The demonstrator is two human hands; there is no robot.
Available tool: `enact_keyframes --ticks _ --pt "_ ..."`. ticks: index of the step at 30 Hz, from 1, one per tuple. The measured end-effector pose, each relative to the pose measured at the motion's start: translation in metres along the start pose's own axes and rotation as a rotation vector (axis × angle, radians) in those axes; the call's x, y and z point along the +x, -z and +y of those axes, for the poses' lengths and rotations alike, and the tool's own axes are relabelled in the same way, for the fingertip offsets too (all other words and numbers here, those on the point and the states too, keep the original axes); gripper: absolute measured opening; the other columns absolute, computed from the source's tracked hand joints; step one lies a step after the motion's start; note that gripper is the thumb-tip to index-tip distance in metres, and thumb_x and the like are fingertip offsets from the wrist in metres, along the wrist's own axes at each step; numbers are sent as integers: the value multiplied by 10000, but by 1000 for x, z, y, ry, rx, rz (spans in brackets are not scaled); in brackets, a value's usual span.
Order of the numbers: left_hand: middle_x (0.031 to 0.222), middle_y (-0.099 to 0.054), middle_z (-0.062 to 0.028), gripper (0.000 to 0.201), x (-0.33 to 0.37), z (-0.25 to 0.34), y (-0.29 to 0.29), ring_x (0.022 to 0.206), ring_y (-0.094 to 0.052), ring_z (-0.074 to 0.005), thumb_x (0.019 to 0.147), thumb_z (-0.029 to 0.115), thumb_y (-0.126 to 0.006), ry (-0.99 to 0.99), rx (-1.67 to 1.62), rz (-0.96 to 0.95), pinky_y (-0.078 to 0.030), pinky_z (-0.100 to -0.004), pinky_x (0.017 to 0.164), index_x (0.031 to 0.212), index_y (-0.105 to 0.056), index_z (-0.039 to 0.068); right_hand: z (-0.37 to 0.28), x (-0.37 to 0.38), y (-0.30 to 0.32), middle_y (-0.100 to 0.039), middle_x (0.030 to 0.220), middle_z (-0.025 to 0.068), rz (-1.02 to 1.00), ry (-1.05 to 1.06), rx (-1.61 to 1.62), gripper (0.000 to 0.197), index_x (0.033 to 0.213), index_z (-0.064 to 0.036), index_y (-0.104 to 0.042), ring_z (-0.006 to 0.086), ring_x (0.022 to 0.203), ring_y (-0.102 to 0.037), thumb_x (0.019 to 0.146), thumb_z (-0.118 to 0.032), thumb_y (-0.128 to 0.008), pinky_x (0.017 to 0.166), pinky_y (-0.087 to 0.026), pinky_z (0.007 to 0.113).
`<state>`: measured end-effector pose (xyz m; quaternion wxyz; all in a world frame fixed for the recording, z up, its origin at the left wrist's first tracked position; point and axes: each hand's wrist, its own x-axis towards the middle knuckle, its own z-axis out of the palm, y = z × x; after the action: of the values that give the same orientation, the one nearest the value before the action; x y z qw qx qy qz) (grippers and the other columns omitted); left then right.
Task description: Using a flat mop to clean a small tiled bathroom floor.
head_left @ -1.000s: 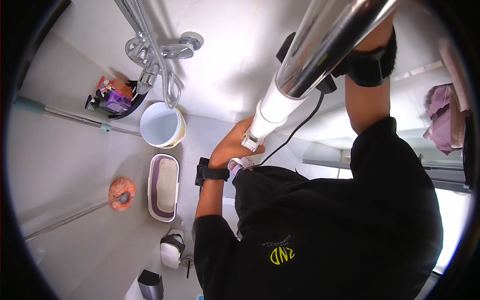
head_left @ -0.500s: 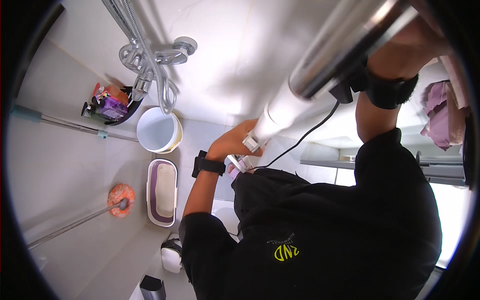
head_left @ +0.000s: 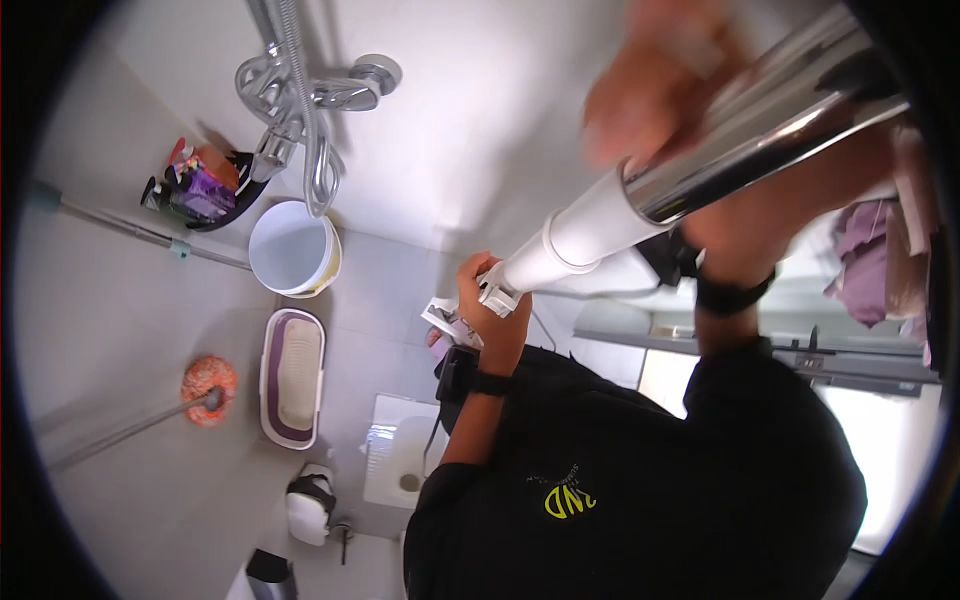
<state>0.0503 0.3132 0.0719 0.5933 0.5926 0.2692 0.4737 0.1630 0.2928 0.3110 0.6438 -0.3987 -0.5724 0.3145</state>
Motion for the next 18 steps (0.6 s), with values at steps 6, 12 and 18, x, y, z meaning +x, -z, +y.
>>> enact_keyframes --ticks 6,12,18 --pt "688 -506 -99 321 -5 -7 -3 588 -506 -259 578 49 -728 -135 63 -25 -399 -300 517 783 -481 39 45 -42 -63 -460 717 70 423 -191 -307 290 861 -40 -406 181 661 -486 791 -269 -569 648 -415 312" --pt "656 -512 -89 334 -12 -7 -2 560 -526 -229 602 64 -739 -187 169 -115 -421 -295 519 796 -467 44 45 -54 -47 -434 565 33 317 -170 -164 221 697 -89 -354 136 446 -429 869 -199 -437 491 -383 273" --pt "603 -491 -78 283 -17 -9 -4 492 -493 -215 616 69 -738 -245 145 -104 -390 -282 457 708 -470 55 33 -57 -51 -444 535 54 414 -117 -112 179 667 -58 -391 143 420 -466 796 -15 -508 444 -407 266"
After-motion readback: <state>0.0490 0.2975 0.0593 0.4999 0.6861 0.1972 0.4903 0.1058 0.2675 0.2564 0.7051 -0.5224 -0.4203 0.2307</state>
